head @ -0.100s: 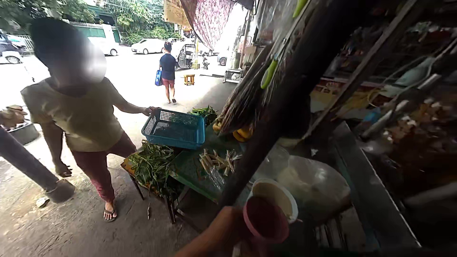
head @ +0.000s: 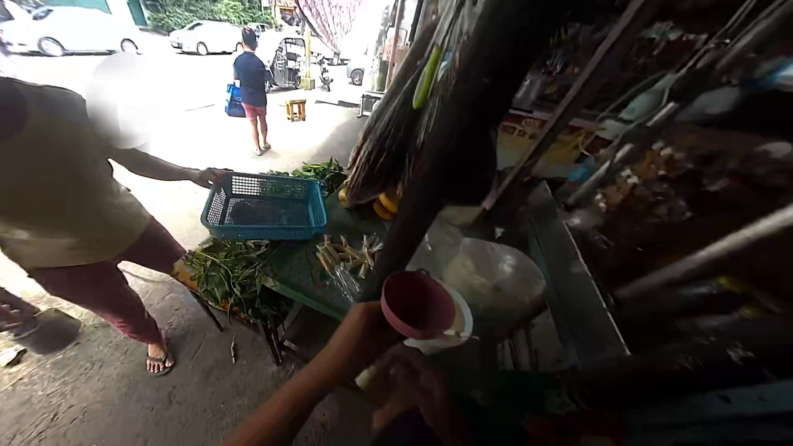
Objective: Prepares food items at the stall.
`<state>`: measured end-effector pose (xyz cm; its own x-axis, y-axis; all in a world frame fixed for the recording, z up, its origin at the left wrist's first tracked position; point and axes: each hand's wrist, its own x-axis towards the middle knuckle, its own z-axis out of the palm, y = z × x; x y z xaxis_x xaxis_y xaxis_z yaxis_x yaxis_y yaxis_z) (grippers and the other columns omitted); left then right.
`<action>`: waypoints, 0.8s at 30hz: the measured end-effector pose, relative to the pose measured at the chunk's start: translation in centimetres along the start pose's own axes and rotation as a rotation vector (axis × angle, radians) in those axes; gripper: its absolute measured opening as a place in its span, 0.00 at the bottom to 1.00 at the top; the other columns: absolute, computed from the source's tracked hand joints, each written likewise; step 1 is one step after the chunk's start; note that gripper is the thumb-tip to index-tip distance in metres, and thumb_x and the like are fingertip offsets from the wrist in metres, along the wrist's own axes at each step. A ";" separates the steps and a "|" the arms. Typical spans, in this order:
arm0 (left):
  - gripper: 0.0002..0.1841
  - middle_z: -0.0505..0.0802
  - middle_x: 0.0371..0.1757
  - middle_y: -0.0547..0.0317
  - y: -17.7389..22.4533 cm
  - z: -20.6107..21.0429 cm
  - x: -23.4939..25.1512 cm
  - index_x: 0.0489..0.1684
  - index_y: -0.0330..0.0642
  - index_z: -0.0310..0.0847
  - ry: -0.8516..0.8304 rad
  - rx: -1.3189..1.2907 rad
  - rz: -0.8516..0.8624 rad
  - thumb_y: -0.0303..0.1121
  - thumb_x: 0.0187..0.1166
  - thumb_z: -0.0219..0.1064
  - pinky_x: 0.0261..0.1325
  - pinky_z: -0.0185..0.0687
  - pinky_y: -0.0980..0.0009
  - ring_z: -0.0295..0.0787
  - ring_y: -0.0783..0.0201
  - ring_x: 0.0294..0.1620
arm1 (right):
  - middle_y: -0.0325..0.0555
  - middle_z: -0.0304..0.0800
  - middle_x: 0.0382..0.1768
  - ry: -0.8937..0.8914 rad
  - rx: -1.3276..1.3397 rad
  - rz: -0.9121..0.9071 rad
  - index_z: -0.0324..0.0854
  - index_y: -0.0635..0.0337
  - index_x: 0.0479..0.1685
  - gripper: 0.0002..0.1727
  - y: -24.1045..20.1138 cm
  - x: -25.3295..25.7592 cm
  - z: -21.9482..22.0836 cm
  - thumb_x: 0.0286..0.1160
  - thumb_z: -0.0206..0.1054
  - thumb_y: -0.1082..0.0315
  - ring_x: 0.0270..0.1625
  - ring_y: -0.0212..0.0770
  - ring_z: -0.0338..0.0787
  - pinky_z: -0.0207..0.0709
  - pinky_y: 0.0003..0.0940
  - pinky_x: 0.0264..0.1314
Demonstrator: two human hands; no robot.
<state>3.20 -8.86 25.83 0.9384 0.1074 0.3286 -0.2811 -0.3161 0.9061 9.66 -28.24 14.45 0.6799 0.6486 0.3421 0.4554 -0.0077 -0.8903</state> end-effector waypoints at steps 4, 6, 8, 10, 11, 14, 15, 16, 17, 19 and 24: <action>0.09 0.94 0.37 0.65 -0.9 -0.1 1.2 0.43 0.35 0.88 0.043 -0.017 -0.046 0.32 0.76 0.74 0.50 0.86 0.79 0.89 0.82 0.39 | 0.43 0.93 0.59 0.086 0.112 0.073 0.83 0.66 0.65 0.17 -0.1 0.3 -1.8 0.84 0.58 0.71 0.45 0.28 0.93 0.88 0.25 0.49; 0.09 0.94 0.36 0.64 -1.2 0.2 1.7 0.42 0.34 0.88 0.061 0.028 -0.045 0.32 0.75 0.74 0.49 0.85 0.77 0.89 0.80 0.38 | 0.43 0.94 0.55 0.188 0.131 0.124 0.83 0.68 0.65 0.18 -0.3 0.0 -2.4 0.84 0.56 0.72 0.44 0.29 0.93 0.88 0.25 0.47; 0.10 0.93 0.35 0.60 -1.3 0.5 2.2 0.41 0.34 0.88 0.083 0.103 -0.022 0.33 0.75 0.73 0.48 0.85 0.73 0.89 0.77 0.37 | 0.42 0.94 0.51 0.295 0.142 0.145 0.82 0.69 0.65 0.18 -0.5 -0.4 -3.0 0.84 0.55 0.72 0.43 0.29 0.92 0.87 0.24 0.44; 0.12 0.93 0.34 0.57 -1.1 0.9 2.9 0.40 0.34 0.89 0.106 0.181 0.026 0.36 0.75 0.73 0.47 0.84 0.71 0.89 0.74 0.37 | 0.41 0.94 0.49 0.384 0.130 0.128 0.81 0.69 0.67 0.19 -1.1 -0.6 -3.9 0.84 0.55 0.72 0.42 0.30 0.92 0.87 0.23 0.43; 0.13 0.94 0.35 0.57 -1.0 1.1 3.3 0.40 0.35 0.90 0.106 0.203 0.041 0.38 0.76 0.73 0.48 0.85 0.70 0.89 0.73 0.37 | 0.41 0.93 0.48 0.425 0.112 0.111 0.79 0.69 0.69 0.19 -1.5 -0.6 -4.4 0.84 0.56 0.72 0.42 0.29 0.92 0.87 0.23 0.42; 0.15 0.92 0.33 0.59 -0.6 1.6 4.0 0.41 0.35 0.90 0.092 0.205 0.054 0.41 0.76 0.74 0.44 0.82 0.75 0.85 0.75 0.34 | 0.39 0.92 0.46 0.510 0.086 -0.002 0.74 0.70 0.74 0.22 -2.6 -0.3 -5.9 0.84 0.58 0.70 0.40 0.28 0.91 0.86 0.21 0.40; 0.15 0.92 0.32 0.60 -0.6 1.8 4.0 0.41 0.35 0.90 0.080 0.194 0.053 0.41 0.76 0.74 0.43 0.81 0.77 0.84 0.77 0.33 | 0.38 0.92 0.45 0.523 0.080 -0.054 0.72 0.71 0.75 0.24 -2.9 -0.3 -6.2 0.84 0.59 0.69 0.40 0.28 0.91 0.86 0.20 0.39; 0.15 0.91 0.31 0.62 -0.8 2.0 3.9 0.40 0.36 0.89 0.063 0.184 0.053 0.42 0.75 0.75 0.41 0.79 0.79 0.83 0.79 0.31 | 0.37 0.91 0.45 0.525 0.079 -0.108 0.70 0.71 0.77 0.25 -3.3 -0.2 -6.5 0.83 0.60 0.68 0.39 0.27 0.90 0.85 0.19 0.38; 0.15 0.90 0.30 0.63 -0.9 2.1 3.6 0.38 0.36 0.89 0.036 0.173 0.055 0.42 0.75 0.75 0.40 0.77 0.81 0.81 0.81 0.30 | 0.35 0.91 0.45 0.513 0.076 -0.160 0.68 0.70 0.79 0.27 -3.7 -0.1 -6.7 0.83 0.62 0.67 0.40 0.26 0.90 0.84 0.19 0.39; 0.15 0.89 0.28 0.63 -1.2 2.3 3.1 0.36 0.34 0.89 -0.032 0.166 0.061 0.40 0.75 0.75 0.38 0.76 0.81 0.79 0.81 0.29 | 0.31 0.91 0.44 0.461 0.040 -0.240 0.66 0.64 0.81 0.29 -4.6 0.0 -6.8 0.84 0.64 0.63 0.40 0.24 0.89 0.84 0.18 0.40; 0.12 0.92 0.31 0.58 -3.1 2.6 1.2 0.37 0.34 0.89 -0.041 0.195 0.042 0.37 0.74 0.75 0.43 0.81 0.76 0.86 0.76 0.33 | 0.41 0.88 0.40 0.583 -0.202 -0.069 0.70 0.73 0.78 0.30 -2.4 1.0 -7.1 0.79 0.64 0.66 0.33 0.24 0.85 0.81 0.19 0.32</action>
<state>5.71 -10.19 22.76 0.9352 0.0530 0.3501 -0.2795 -0.4966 0.8217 13.37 -32.95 19.06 0.8213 0.1303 0.5554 0.5703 -0.1618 -0.8053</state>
